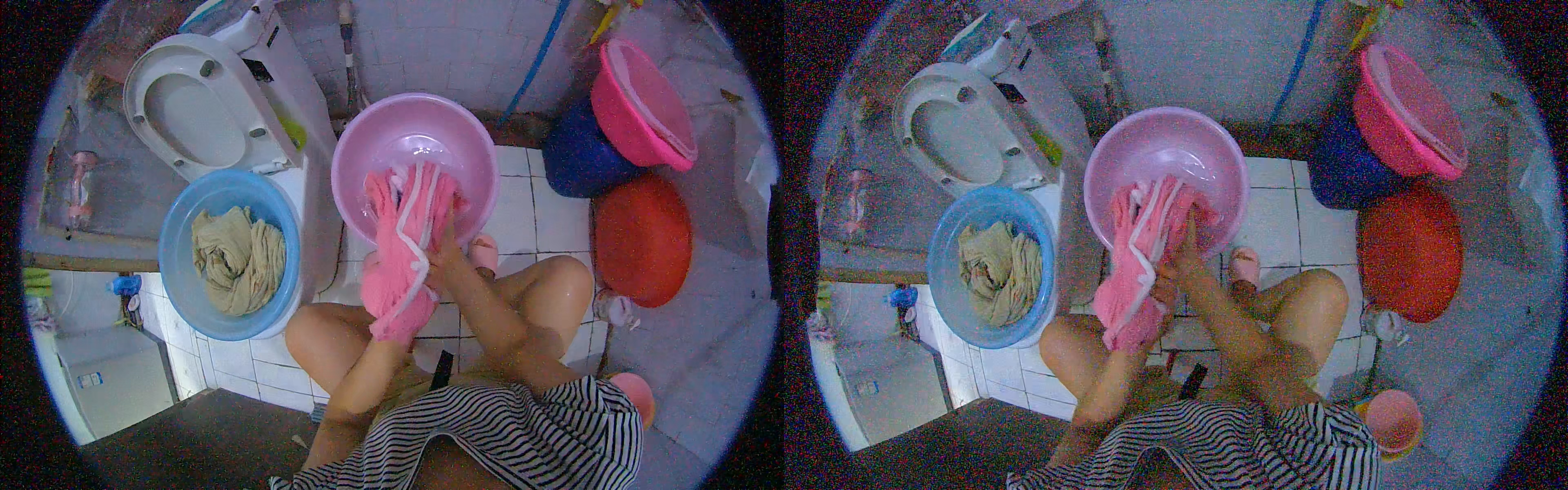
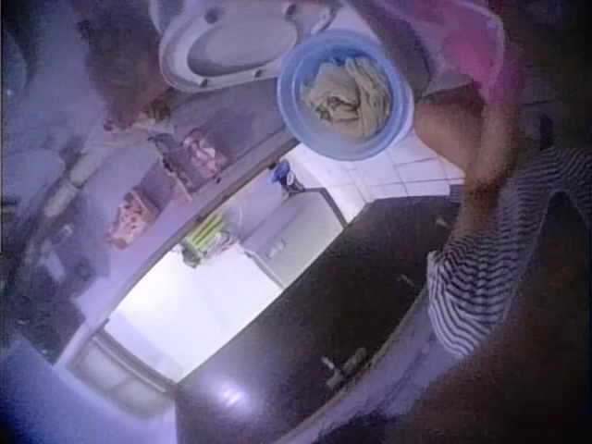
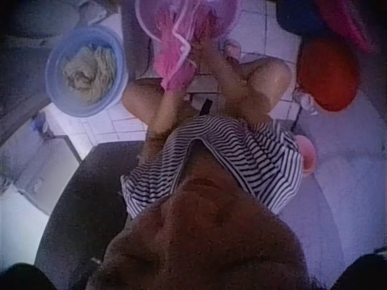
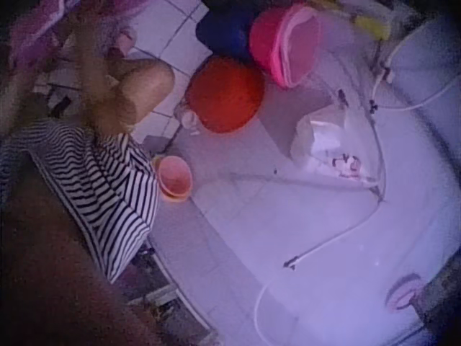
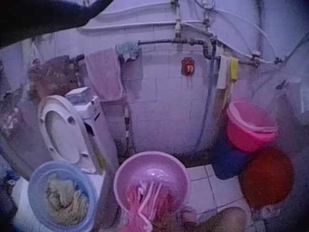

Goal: The person sits on the floor and hand-washes a pink cloth in a pink basin, scrubbing and wringing it repeatedly. They then transfer the pink cloth to a blue basin and proceed to wash a beige cloth in the pink basin using the same hand-washing technique.

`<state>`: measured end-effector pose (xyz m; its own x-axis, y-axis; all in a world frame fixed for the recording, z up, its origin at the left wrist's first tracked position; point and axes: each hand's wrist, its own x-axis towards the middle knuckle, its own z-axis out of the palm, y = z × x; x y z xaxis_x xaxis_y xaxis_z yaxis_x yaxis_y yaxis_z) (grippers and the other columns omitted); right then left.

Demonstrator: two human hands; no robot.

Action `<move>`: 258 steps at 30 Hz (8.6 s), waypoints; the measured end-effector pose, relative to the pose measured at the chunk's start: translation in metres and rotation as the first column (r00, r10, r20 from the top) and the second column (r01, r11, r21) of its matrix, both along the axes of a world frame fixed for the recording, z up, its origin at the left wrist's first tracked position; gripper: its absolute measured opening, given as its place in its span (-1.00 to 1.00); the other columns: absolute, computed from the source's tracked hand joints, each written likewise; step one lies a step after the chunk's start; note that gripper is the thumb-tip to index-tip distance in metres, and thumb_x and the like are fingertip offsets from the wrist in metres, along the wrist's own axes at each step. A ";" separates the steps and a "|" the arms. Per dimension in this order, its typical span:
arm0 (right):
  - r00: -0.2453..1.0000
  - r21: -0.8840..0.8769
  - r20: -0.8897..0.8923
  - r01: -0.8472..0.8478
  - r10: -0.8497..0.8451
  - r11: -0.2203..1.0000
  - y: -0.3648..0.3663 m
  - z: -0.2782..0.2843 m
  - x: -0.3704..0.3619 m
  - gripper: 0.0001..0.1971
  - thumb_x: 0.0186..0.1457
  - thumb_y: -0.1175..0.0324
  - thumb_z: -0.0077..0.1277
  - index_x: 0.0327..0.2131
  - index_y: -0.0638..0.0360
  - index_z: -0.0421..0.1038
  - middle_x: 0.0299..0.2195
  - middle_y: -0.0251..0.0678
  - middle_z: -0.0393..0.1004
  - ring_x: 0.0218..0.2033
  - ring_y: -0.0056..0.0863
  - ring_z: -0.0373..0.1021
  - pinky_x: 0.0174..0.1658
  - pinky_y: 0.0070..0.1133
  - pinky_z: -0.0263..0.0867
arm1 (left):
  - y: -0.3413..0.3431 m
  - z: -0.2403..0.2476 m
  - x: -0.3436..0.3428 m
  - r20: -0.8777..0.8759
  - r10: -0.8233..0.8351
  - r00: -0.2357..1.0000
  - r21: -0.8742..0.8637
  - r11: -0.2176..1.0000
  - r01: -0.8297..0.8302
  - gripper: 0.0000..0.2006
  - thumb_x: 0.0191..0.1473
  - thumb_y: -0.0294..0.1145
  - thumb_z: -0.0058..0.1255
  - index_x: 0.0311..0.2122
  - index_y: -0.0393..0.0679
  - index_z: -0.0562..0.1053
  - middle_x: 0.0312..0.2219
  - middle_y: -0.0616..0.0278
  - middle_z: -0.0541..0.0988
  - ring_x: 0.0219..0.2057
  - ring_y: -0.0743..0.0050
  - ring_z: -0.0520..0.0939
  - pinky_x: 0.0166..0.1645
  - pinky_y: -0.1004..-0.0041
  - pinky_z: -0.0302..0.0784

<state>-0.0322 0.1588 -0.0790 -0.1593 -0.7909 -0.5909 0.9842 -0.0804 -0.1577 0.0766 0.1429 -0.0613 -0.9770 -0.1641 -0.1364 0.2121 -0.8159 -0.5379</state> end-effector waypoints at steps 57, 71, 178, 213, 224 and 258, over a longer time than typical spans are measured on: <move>0.972 -0.268 0.022 -0.220 0.234 0.938 0.015 0.028 -0.008 -0.22 -0.10 -0.27 -0.17 0.08 0.11 0.13 0.09 -0.17 0.16 0.06 -0.23 0.15 0.12 -0.20 0.03 | -0.003 0.047 -0.014 -0.240 0.106 0.965 0.144 0.987 -0.073 -0.39 -0.07 0.07 -0.08 0.00 -0.13 0.16 -0.39 0.35 0.35 -0.56 0.46 0.36 -0.44 0.53 0.28; 0.858 -0.070 -0.463 -0.284 0.221 0.956 -0.018 0.079 -0.061 -0.41 -0.09 0.11 0.08 -0.02 0.25 0.23 -0.11 -0.19 0.37 -0.14 -0.38 0.34 -0.04 -0.47 0.26 | -0.069 -0.009 -0.006 0.802 0.034 0.597 -0.597 0.097 0.796 -0.47 -0.11 -0.13 0.06 -0.07 -0.27 0.32 -0.22 0.11 0.48 -0.28 0.28 0.52 -0.17 0.39 0.41; -0.470 0.559 -0.759 -0.118 0.450 0.820 -0.080 0.038 -0.086 -0.43 -0.46 -0.03 0.19 -0.41 0.28 0.49 -0.37 -0.03 0.49 -0.32 -0.23 0.44 -0.19 -0.46 0.36 | -0.031 0.004 -0.113 0.350 -0.330 0.876 0.773 -0.427 -0.470 -0.60 0.08 -0.19 -0.31 0.04 0.04 0.30 0.11 0.22 0.24 0.18 0.30 0.15 0.24 0.19 -0.02; 0.171 0.242 -0.930 -0.378 0.324 0.894 -0.066 0.042 -0.077 -0.64 -0.16 0.42 0.14 -0.22 0.32 0.36 -0.32 -0.34 0.41 -0.27 -0.56 0.36 -0.22 -0.58 0.30 | -0.122 0.006 -0.053 0.539 0.820 0.195 -0.682 0.289 0.671 -0.68 0.03 -0.24 -0.01 -0.11 -0.09 0.32 -0.40 0.29 0.47 -0.42 0.32 0.50 -0.11 0.41 0.41; -0.845 0.623 -0.497 -0.507 -0.199 0.596 -0.051 0.098 -0.082 -0.78 -0.03 0.16 -0.14 -0.33 -0.11 0.46 -0.48 -0.24 0.46 -0.49 -0.29 0.42 -0.34 -0.40 0.33 | -0.107 0.016 -0.029 0.657 0.519 0.548 -0.745 0.330 0.580 -0.69 0.05 -0.24 -0.06 -0.11 -0.10 0.32 -0.37 0.27 0.47 -0.39 0.31 0.50 -0.11 0.39 0.41; 0.856 -0.119 -0.431 -0.368 0.286 0.922 -0.051 0.061 -0.077 -0.50 0.01 0.00 -0.04 -0.17 0.28 0.40 -0.21 -0.17 0.42 -0.23 -0.44 0.37 -0.22 -0.48 0.30 | -0.032 0.052 -0.016 0.157 -0.045 0.987 -0.525 0.842 0.122 -0.70 0.11 -0.24 -0.21 -0.10 -0.15 0.33 -0.26 0.20 0.48 -0.28 0.27 0.51 -0.10 0.31 0.43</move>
